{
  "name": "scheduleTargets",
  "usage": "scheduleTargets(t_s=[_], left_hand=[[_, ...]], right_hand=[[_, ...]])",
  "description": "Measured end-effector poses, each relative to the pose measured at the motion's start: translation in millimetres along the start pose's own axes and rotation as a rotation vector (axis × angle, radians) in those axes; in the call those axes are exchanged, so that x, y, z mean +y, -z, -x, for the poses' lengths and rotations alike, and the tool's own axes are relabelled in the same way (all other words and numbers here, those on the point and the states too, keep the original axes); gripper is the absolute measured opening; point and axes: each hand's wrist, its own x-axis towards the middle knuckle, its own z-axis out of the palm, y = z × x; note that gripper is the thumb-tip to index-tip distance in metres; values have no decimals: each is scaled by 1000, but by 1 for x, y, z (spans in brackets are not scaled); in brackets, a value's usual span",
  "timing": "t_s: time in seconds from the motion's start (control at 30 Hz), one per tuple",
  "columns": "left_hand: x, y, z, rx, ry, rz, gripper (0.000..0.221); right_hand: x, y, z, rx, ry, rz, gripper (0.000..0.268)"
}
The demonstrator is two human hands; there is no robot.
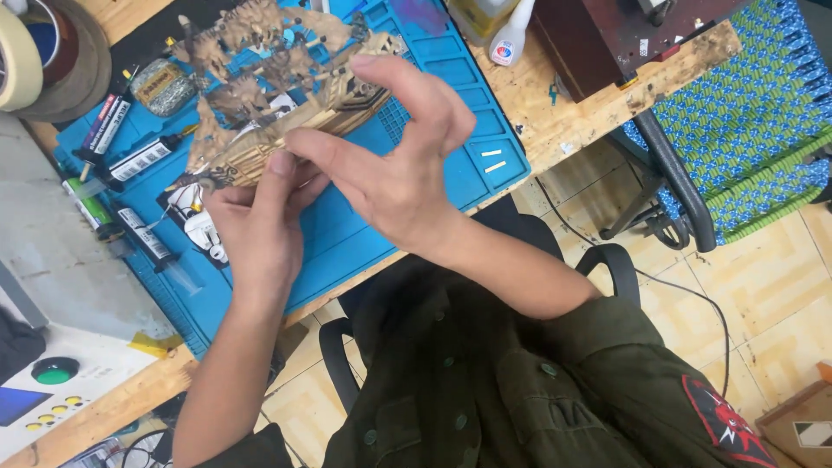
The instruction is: Applying glue to small wooden sticks and carefully attaching them to the hull and deck of a model ship.
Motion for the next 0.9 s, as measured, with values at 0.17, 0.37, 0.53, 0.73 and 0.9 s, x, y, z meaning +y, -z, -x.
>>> scheduleTargets(t_s=[0.17,0.37,0.53,0.73,0.9], left_hand=[[4,-2,0,-14,33,-3,32],[-2,1,-3,12,78,44,58],[14,-9,0,-54,149,25,124],[12,0,-3,-88,149,47,62],[8,3,-2,-110,149,67,26]], right_hand=[[5,11,-9,-186,-125,-114,43],[7,2,-2,-138,-104,15,25],[22,39,-17,-109,113,32,5],[71,144,-14,-425,46,175,9],[101,164,9,-730,53,206,7]])
